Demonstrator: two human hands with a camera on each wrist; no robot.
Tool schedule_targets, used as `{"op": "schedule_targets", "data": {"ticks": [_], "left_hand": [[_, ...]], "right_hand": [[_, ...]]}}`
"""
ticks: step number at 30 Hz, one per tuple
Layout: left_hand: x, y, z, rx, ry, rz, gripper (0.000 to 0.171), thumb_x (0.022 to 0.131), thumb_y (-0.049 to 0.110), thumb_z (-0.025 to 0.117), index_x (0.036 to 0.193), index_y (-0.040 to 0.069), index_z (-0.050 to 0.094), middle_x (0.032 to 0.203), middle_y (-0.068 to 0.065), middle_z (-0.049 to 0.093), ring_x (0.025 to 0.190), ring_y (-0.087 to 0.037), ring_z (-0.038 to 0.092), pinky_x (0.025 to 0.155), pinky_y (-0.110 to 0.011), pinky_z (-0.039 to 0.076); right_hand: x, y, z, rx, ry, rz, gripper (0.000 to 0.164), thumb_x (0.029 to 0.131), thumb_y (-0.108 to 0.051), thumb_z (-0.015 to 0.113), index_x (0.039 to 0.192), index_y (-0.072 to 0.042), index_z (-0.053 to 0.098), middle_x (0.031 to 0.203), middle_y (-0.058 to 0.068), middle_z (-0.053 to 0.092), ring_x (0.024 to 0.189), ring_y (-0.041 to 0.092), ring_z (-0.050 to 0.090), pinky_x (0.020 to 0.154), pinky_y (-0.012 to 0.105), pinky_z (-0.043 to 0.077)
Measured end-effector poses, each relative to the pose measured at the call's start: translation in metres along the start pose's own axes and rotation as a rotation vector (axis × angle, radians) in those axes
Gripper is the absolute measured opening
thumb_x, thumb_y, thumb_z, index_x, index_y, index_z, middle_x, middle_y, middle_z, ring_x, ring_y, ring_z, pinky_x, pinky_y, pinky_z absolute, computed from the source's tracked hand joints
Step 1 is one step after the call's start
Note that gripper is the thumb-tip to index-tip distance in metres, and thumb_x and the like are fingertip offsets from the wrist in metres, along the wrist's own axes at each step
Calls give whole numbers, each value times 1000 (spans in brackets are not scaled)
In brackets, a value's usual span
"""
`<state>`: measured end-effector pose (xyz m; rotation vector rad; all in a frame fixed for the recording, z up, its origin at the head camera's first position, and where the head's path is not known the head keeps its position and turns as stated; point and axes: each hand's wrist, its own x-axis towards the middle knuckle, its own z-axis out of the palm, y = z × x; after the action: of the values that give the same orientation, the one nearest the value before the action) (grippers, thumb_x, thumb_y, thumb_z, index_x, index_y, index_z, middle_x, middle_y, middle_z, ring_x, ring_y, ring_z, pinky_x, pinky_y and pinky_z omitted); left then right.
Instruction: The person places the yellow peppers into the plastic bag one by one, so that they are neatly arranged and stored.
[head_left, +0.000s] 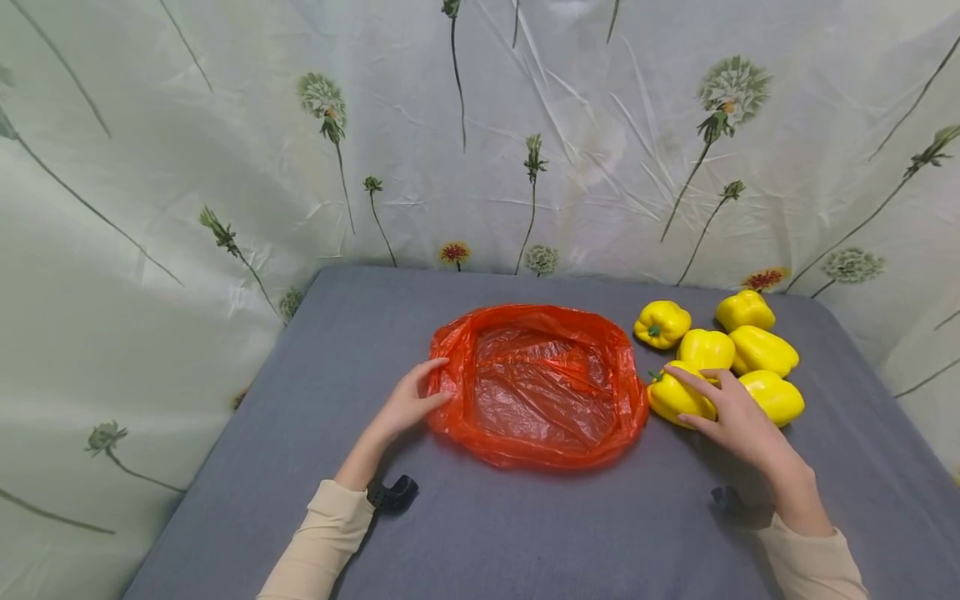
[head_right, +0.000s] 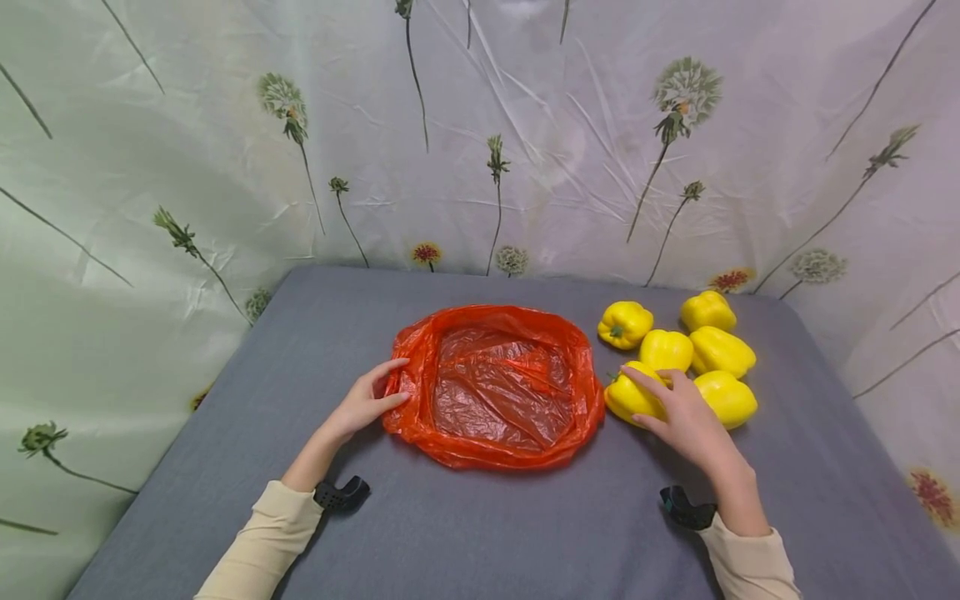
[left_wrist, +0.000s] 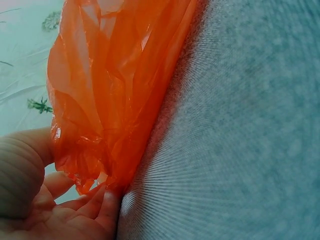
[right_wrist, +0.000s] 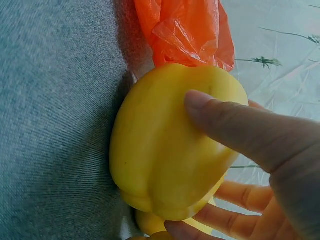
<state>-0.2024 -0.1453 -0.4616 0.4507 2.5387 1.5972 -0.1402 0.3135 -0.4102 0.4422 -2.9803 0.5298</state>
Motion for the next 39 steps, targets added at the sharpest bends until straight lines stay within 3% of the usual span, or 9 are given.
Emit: {"op": "schedule_targets", "data": {"ticks": [2,9,15,18,21,26,32,34,39], "left_hand": [[0,0,0,0,-2,-5,57,87,14,64,138,2,42,142,-25,41,134,-43,36,110,-58,29],[-11,35,-3,8,-16,-40,55,87,6,61,136,-5,41,141,-30,39,134,-45,34,111,-58,27],[-11,36,-4,-2,-21,-50,55,87,6,61,137,-6,39,142,-30,38,134,-45,34,111,-58,27],[-10,34,-3,8,-18,-49,55,87,5,61,137,-6,39,142,-30,38,134,-45,34,111,-58,27],[-6,22,0,17,-8,-49,56,87,6,61,137,-5,39,142,-30,38,134,-45,33,111,-59,27],[0,0,2,24,9,-43,56,87,11,63,138,1,41,143,-26,40,134,-43,35,111,-58,27],[0,-5,1,37,8,-35,56,87,16,64,137,6,44,143,-23,42,134,-41,36,111,-57,28],[0,-5,1,37,5,-35,56,87,17,64,138,6,43,143,-23,42,134,-41,36,111,-58,28],[-1,-5,1,27,13,-8,56,87,19,64,137,7,44,141,-23,43,132,-42,38,109,-60,30]], "right_hand": [[0,0,1,-15,15,-7,71,75,-18,76,139,-21,45,115,29,48,102,41,49,79,59,46],[2,-1,2,-3,68,33,66,76,-24,76,135,-16,47,109,27,49,89,36,52,69,50,47],[3,-3,0,41,113,73,66,79,-30,74,136,-13,45,99,23,50,77,27,45,59,32,38],[3,-4,-1,46,140,82,67,79,-31,74,135,-11,45,89,18,49,73,22,41,56,25,32],[4,-5,-2,59,161,90,66,79,-31,74,134,-9,45,88,18,52,74,24,45,57,25,36],[4,-7,-4,124,141,139,68,81,-33,71,137,-9,42,105,27,54,85,38,56,64,43,52],[5,-9,-5,200,121,182,70,85,-33,66,145,-14,34,123,31,47,91,45,58,71,53,54],[5,-10,-5,213,124,182,70,86,-33,65,146,-16,32,126,30,45,91,44,59,69,48,55],[5,-13,-6,266,130,187,69,87,-31,64,146,-19,31,131,27,47,91,40,61,64,20,51]]}}
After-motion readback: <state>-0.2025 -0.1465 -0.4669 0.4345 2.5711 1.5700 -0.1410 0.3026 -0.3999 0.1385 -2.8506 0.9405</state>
